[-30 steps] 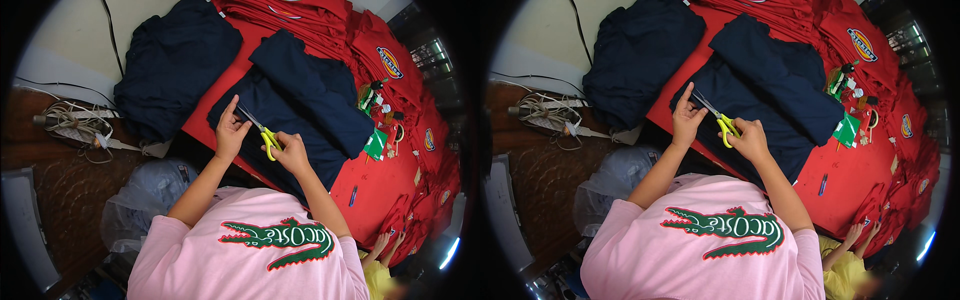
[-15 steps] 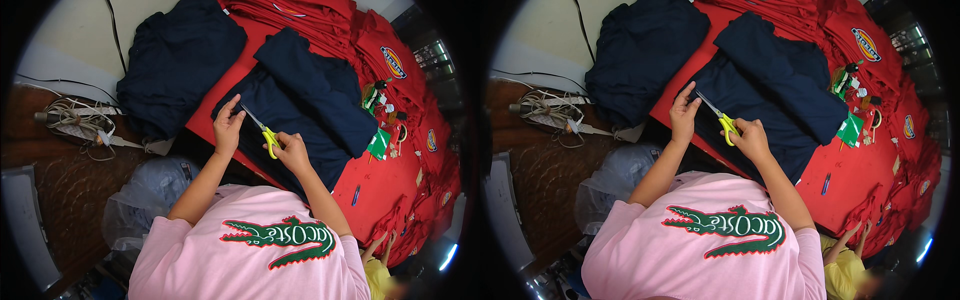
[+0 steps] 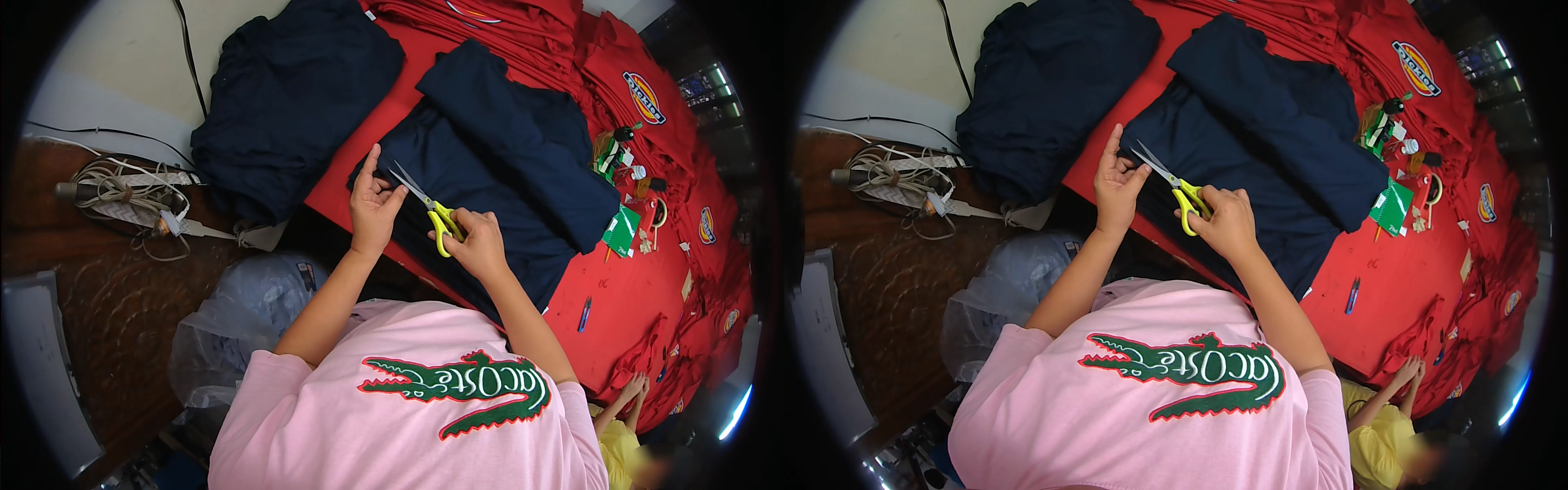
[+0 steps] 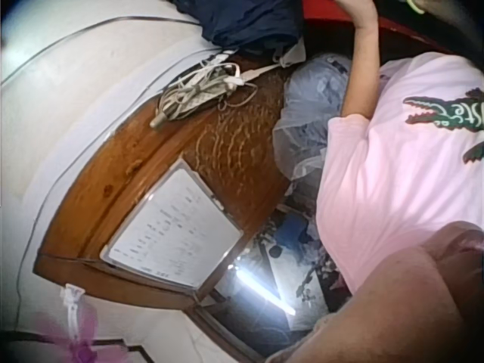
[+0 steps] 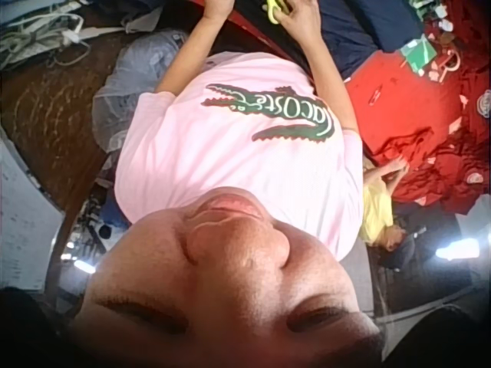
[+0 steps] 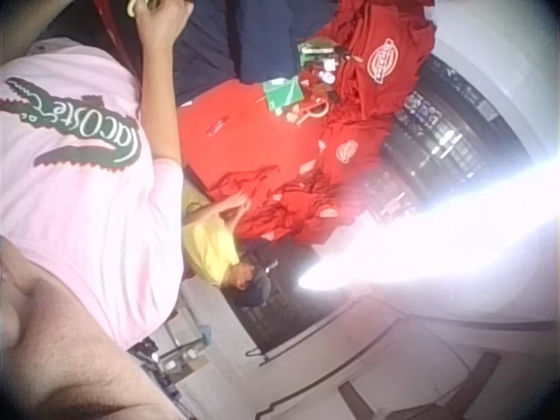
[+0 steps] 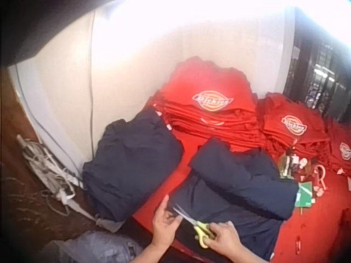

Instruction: The person trims threads from dark garments using shears while working at a table covered in stacks of t-shirts.

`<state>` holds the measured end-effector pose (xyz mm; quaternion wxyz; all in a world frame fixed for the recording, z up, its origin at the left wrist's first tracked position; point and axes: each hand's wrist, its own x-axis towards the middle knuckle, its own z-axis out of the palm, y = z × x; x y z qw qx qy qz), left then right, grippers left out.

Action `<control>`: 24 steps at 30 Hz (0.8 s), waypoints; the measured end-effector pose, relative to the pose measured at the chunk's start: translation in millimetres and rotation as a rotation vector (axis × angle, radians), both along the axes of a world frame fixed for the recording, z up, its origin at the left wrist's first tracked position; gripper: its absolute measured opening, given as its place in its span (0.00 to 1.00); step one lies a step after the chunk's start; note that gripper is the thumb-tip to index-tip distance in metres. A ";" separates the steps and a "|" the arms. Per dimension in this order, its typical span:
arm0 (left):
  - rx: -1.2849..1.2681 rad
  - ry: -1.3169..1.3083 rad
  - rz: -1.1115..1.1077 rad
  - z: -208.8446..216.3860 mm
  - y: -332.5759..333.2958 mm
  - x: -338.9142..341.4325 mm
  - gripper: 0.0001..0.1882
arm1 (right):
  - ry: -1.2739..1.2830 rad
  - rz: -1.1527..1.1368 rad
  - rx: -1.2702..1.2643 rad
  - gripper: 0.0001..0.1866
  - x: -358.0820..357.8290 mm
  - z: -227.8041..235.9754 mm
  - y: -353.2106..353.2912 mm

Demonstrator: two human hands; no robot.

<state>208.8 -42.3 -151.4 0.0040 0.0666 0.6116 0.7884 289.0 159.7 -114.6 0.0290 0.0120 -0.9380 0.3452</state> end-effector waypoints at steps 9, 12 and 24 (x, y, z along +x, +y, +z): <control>-0.061 0.018 0.001 4.7 -4.0 0.4 0.46 | 0.041 0.000 0.085 0.20 -3.5 -0.3 -2.6; -0.059 0.001 0.010 0.7 -6.1 2.1 0.47 | 0.032 0.017 0.056 0.19 -0.4 -5.4 -3.0; 0.025 -0.158 0.262 -13.4 -25.1 -11.6 0.30 | 0.064 -0.557 -0.866 0.08 51.1 -11.2 65.5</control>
